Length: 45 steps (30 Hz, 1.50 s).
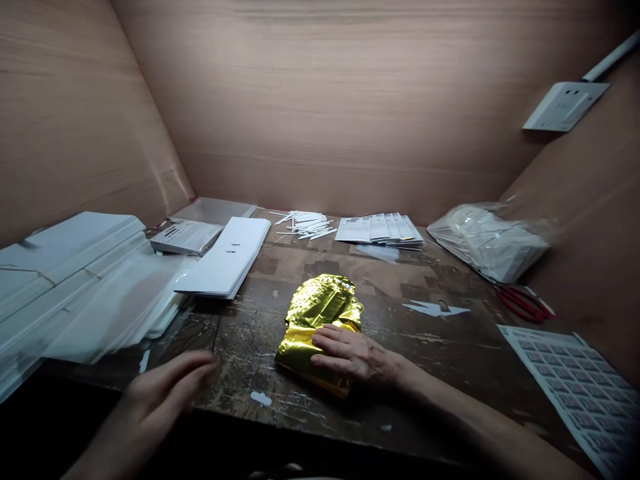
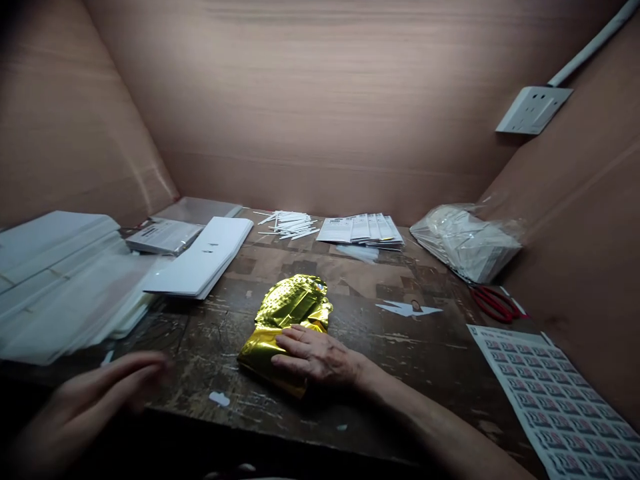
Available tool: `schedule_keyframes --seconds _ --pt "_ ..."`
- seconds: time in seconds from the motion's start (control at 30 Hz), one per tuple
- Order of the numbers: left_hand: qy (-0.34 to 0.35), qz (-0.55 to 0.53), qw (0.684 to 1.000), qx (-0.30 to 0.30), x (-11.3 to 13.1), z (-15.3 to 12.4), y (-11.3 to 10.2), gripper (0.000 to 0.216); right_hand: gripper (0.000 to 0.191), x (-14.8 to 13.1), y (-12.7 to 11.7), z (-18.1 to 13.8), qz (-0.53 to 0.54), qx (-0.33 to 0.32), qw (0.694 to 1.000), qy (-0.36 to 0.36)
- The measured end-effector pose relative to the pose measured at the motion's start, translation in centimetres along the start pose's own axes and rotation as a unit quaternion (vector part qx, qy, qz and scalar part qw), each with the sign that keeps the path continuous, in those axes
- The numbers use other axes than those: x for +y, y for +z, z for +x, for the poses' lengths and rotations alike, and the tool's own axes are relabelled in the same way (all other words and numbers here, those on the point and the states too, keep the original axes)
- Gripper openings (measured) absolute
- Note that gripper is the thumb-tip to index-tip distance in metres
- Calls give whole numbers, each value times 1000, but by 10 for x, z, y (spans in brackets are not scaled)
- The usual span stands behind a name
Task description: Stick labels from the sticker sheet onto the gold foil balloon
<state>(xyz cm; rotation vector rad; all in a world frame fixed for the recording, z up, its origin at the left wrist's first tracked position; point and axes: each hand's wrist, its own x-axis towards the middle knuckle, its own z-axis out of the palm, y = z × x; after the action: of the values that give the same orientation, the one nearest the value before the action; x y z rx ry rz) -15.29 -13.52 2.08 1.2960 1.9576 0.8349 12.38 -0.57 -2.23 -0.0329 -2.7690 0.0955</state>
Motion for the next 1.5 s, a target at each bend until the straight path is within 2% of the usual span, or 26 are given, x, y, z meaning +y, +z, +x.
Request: schedule_keyframes --seconds 0.07,0.13,0.17,0.3,0.4,0.47,0.53,0.6,0.63,0.7,0.77,0.87,0.97,1.13,1.2,1.27,1.33,1.4,1.47,1.5 --pt "-3 -44 993 -112 17 34 28 32 30 0 0 -1 -2 -4 1000 5" --pt "-17 -94 978 -183 32 63 59 32 30 3 0 -1 -6 -8 1000 8" --pt "-19 -108 975 -192 37 76 73 32 30 6 -1 -1 -8 -13 1000 8" --pt "31 -102 989 -105 47 113 109 27 32 32 -5 -7 -18 -45 998 25" --pt "52 -35 993 -96 52 128 119 25 32 60 -10 -16 -22 -63 996 66" --pt "103 57 990 -78 59 131 120 24 33 73 -12 -20 -15 -73 994 85" --pt "211 156 965 -20 69 130 119 24 34 78 -14 -21 6 -86 993 82" --pt "348 215 913 -5 79 129 120 28 34 79 -16 -18 29 -92 993 66" --pt "408 227 884 -23 83 129 121 31 34 79 -17 -16 38 -91 993 59" --pt "495 235 831 -99 88 133 124 40 32 79 -20 -12 52 -81 994 50" --pt "528 242 798 -161 86 138 130 51 30 81 -22 -9 62 -70 995 43" --pt "529 256 783 -204 75 145 137 67 29 85 -24 -8 63 -62 996 28" --pt "517 269 790 -189 65 144 141 80 29 88 -24 -9 38 -65 997 12" --pt "500 291 802 -146 60 136 146 79 33 89 -25 -20 -4 -62 998 24" --pt "489 298 808 -141 60 136 146 77 37 87 -25 -34 -7 -62 997 54" --pt "472 297 819 -134 61 141 143 74 41 83 -25 -51 -10 -24 991 129" --pt "433 284 850 -98 62 150 139 70 44 76 -23 -64 -13 62 960 274" --pt "367 254 894 -45 63 159 136 66 43 69 -19 -69 4 143 890 432" --pt "296 208 932 -22 63 166 137 64 42 64 -13 -62 45 167 830 530" --pt "267 182 946 -28 63 168 139 63 42 62 -10 -56 69 160 816 551"
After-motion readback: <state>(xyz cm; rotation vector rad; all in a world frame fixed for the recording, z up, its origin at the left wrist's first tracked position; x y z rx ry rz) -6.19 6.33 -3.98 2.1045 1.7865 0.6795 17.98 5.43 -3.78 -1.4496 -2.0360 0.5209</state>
